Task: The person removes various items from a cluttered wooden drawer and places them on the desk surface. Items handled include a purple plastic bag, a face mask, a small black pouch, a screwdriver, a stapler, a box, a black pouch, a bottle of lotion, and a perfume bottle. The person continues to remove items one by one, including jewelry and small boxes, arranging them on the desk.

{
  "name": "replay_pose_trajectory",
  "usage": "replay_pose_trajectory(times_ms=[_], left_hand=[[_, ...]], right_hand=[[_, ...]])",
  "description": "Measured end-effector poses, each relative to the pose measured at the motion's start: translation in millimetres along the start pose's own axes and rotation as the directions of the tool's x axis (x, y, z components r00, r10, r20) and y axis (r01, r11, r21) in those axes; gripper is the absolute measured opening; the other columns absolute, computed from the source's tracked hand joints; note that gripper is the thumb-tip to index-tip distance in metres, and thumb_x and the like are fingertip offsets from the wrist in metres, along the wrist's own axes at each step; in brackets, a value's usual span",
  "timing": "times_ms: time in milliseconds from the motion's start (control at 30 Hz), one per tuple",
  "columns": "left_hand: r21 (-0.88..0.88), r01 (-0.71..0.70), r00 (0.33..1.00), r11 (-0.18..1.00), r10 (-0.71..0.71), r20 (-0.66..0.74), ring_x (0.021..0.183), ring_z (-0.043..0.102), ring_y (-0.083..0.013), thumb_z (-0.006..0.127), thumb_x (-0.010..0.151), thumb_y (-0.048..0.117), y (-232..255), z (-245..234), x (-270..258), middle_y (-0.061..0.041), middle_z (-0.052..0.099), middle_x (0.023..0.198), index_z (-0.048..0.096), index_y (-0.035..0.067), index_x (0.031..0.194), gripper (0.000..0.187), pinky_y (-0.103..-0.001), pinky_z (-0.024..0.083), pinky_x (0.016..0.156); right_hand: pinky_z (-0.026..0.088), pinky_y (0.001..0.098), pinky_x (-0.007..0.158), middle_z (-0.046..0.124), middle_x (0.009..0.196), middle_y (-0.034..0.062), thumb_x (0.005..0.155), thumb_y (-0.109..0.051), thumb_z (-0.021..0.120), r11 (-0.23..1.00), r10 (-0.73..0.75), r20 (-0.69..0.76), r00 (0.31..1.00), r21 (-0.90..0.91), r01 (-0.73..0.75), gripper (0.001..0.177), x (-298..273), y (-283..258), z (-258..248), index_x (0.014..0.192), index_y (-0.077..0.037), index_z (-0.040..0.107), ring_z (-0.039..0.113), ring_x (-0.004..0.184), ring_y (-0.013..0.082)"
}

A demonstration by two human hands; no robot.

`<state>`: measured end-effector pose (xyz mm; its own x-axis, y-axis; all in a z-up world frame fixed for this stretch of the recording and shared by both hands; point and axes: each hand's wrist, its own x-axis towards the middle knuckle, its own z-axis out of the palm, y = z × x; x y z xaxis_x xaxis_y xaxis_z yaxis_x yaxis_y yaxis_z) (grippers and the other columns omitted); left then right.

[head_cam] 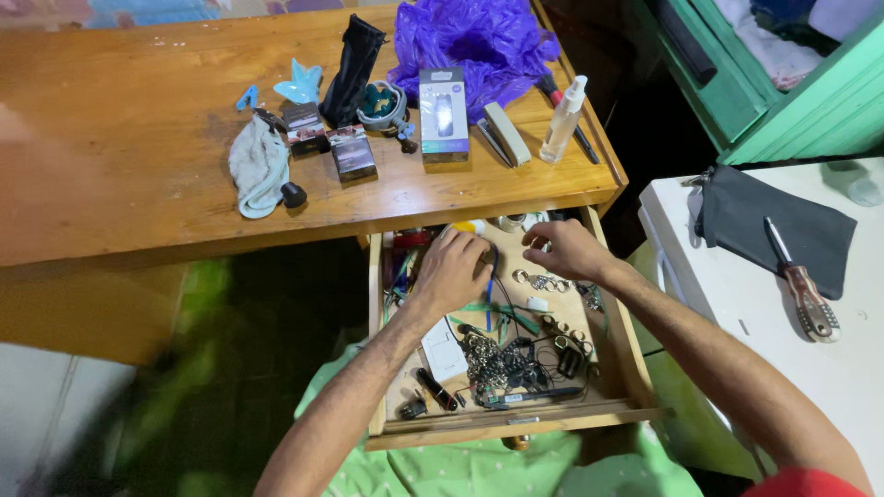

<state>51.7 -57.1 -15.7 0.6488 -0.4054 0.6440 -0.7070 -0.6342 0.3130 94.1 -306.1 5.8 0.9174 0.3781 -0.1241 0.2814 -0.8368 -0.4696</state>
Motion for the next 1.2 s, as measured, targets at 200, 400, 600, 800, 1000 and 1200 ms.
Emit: replay_pose_trajectory(times_ms=[200,400,600,800,1000,1200], left_hand=[[0.205,0.384,0.906,0.9,-0.325,-0.271,0.102,0.058,-0.0279,0.078,0.088,0.026,-32,-48,-27,-0.008,0.063,0.104,0.068,0.008,0.099,0.023,-0.046,0.044,0.084],[0.359,0.597,0.746,0.717,-0.331,-0.578,0.137,0.039,-0.0421,0.079,0.087,0.03,-97,-112,-65,-0.021,0.04,0.153,0.055,0.009,0.14,0.062,-0.057,0.036,0.11],[0.303,0.617,0.732,0.726,-0.388,-0.56,0.137,0.041,-0.04,0.079,0.088,0.033,-128,-111,-80,-0.017,0.042,0.153,0.052,0.01,0.143,0.066,-0.057,0.037,0.11],[0.309,0.618,0.74,0.723,-0.402,-0.539,0.135,0.043,-0.0371,0.079,0.086,0.034,-136,-116,-84,-0.014,0.046,0.15,0.054,0.011,0.139,0.063,-0.056,0.039,0.104],[0.314,0.618,0.747,0.72,-0.415,-0.519,0.131,0.046,-0.0358,0.078,0.087,0.034,-141,-125,-83,-0.013,0.049,0.145,0.055,0.011,0.137,0.06,-0.056,0.041,0.102],[0.283,0.616,0.749,0.735,-0.434,-0.501,0.122,0.051,-0.0347,0.078,0.086,0.032,-149,-136,-81,-0.012,0.054,0.138,0.055,0.011,0.137,0.06,-0.054,0.042,0.098]], right_hand=[[0.063,0.038,0.073,0.08,0.103,0.01,0.088,-0.028,0.072,0.996,0.022,0.007,1.0,0.092,-0.022,0.037,-26,9,23,0.119,-0.007,0.073,0.079,0.081,0.0247],[0.063,0.0363,0.074,0.081,0.101,0.0096,0.089,-0.028,0.071,0.99,-0.111,0.013,0.994,0.094,0.11,0.035,-11,-14,45,0.118,-0.008,0.074,0.079,0.082,0.0212],[0.063,0.0358,0.071,0.08,0.102,0.0102,0.09,-0.027,0.071,0.971,-0.191,-0.018,0.981,0.143,0.192,0.036,11,-66,51,0.121,-0.008,0.072,0.078,0.08,0.0203],[0.062,0.0362,0.073,0.079,0.108,0.0089,0.092,-0.026,0.071,0.943,-0.293,-0.064,0.954,0.146,0.3,0.035,44,-125,46,0.122,-0.007,0.07,0.078,0.083,0.0202],[0.062,0.0353,0.077,0.079,0.109,0.0095,0.092,-0.023,0.072,0.92,-0.316,-0.103,0.943,0.211,0.332,0.033,72,-174,45,0.122,-0.008,0.07,0.078,0.087,0.0203],[0.063,0.0352,0.076,0.078,0.112,0.0109,0.092,-0.022,0.072,0.907,-0.336,-0.117,0.934,0.225,0.355,0.035,102,-207,49,0.123,-0.008,0.069,0.078,0.086,0.0198]])
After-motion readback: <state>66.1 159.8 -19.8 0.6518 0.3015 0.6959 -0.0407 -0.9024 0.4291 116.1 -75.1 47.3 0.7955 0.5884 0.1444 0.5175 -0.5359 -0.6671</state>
